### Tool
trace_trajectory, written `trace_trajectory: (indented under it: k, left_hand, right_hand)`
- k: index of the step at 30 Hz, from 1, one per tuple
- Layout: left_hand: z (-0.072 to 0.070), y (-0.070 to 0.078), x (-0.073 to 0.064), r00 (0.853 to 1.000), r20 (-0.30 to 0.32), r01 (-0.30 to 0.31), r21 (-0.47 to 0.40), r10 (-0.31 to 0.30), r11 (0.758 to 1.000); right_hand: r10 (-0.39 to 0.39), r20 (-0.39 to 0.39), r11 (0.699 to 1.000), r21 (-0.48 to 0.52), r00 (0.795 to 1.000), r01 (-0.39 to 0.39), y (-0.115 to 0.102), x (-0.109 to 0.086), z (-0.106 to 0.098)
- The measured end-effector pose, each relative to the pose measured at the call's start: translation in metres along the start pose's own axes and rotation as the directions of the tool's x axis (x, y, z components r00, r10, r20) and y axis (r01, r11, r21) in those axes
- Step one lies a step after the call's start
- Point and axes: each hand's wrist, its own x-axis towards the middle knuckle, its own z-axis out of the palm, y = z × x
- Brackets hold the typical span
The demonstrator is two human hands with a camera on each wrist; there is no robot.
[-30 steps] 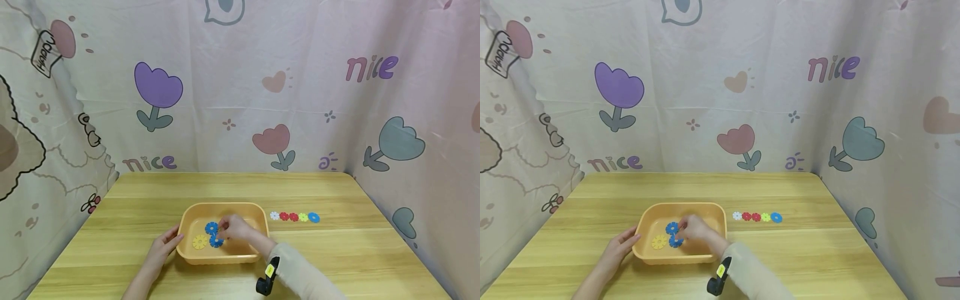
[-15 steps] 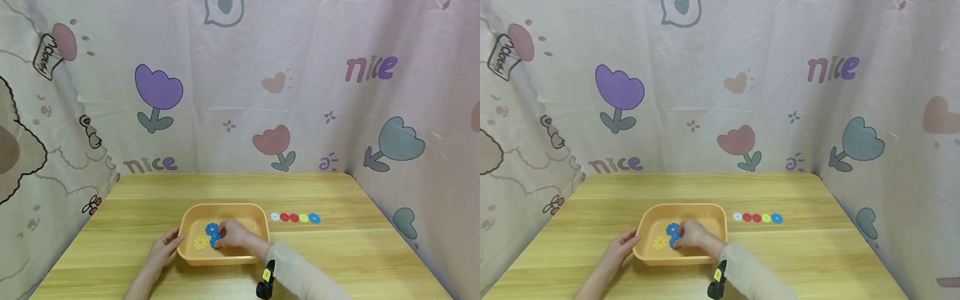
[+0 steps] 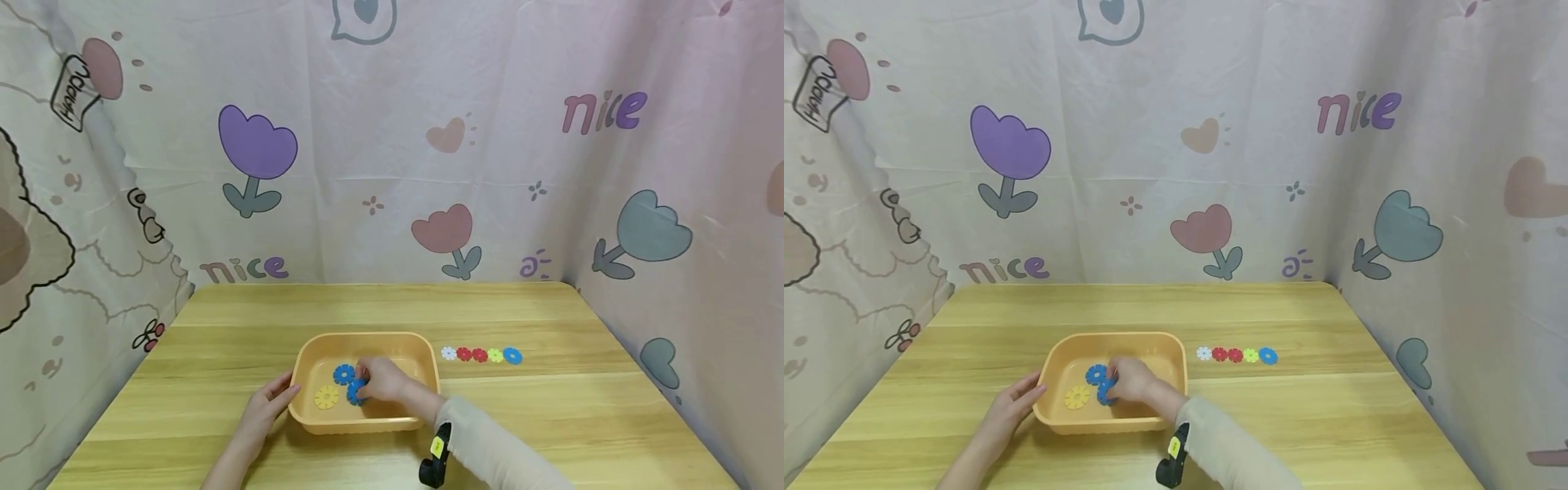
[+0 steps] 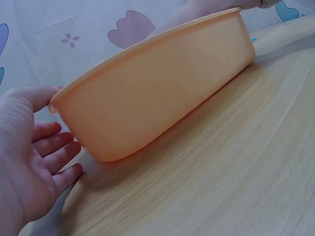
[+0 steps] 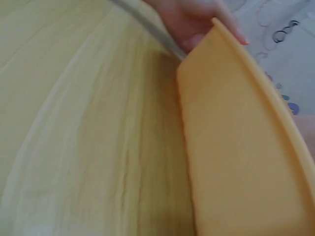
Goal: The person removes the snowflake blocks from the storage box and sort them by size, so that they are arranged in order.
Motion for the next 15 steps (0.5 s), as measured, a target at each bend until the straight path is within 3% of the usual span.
trace_trajectory:
  k: [5, 9, 15]
  left_hand:
    - [0.0, -0.001, 0.0, 1.0, 0.011, -0.005, -0.013, 0.006, 1.0]
    - [0.0, -0.002, 0.0, 1.0, 0.008, 0.003, -0.01, -0.003, 1.0]
    - [0.0, -0.001, 0.0, 1.0, 0.004, -0.006, -0.008, 0.006, 1.0]
  right_hand:
    - [0.0, 0.016, 0.984, 0.179, 1.0, -0.003, 0.002, -0.001, -0.01]
    - [0.009, 0.035, 0.945, 0.328, 0.999, -0.02, 0.001, -0.003, -0.021]
    - [0.005, 0.008, 0.92, 0.393, 1.0, -0.008, 0.0, -0.011, -0.04]
